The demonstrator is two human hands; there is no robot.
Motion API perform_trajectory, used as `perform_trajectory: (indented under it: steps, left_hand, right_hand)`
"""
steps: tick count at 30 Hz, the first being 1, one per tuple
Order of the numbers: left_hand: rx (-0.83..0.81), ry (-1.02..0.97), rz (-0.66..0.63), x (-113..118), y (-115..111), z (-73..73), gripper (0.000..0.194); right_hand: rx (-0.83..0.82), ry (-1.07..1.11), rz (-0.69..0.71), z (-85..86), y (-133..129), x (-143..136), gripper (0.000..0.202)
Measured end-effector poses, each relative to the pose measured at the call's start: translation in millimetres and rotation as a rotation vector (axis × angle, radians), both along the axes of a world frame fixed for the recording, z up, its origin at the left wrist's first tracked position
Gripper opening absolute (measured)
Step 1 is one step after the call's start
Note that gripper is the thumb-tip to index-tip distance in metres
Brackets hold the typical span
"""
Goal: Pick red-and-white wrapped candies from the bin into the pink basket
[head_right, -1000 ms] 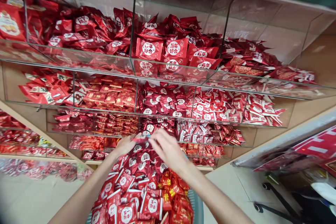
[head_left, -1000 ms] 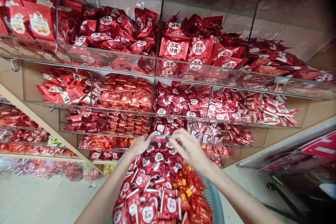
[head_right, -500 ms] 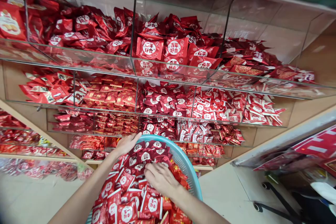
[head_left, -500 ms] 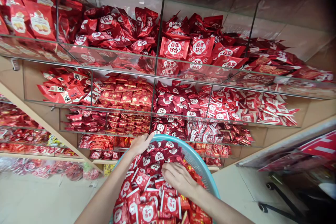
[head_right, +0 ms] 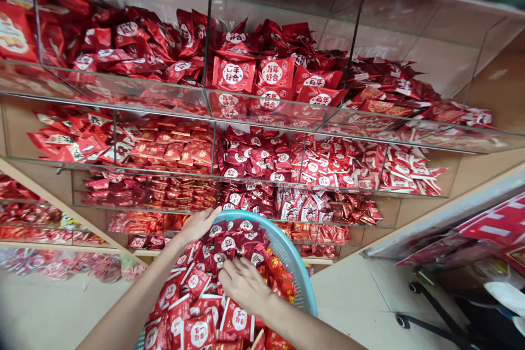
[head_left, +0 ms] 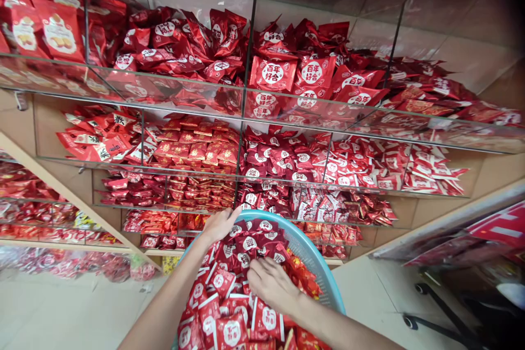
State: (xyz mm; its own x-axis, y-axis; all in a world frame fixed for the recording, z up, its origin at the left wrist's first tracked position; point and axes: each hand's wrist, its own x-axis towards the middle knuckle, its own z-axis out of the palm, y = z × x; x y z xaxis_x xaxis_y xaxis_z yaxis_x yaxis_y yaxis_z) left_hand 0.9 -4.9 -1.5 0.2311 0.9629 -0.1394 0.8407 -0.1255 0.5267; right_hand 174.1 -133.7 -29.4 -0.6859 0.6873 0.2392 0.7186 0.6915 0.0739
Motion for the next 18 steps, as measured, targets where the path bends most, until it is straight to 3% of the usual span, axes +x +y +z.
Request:
perform_trajectory:
  steps: [4, 12, 18]
  left_hand:
    - [0.007, -0.011, -0.005, -0.8, 0.6, -1.7, 0.064]
    - [0.011, -0.015, -0.01, -1.1, 1.1, -2.5, 0.066]
    - [0.001, -0.014, 0.009, -0.2, 1.7, -2.5, 0.067]
  right_hand:
    - [-0.019, -0.027, -0.046, -1.5, 1.2, -7.4, 0.01]
    - [-0.047, -0.094, -0.036, 13.2, 12.5, -12.7, 0.028]
    - [0.041, 0.005, -0.081, 12.4, 10.2, -9.6, 0.01]
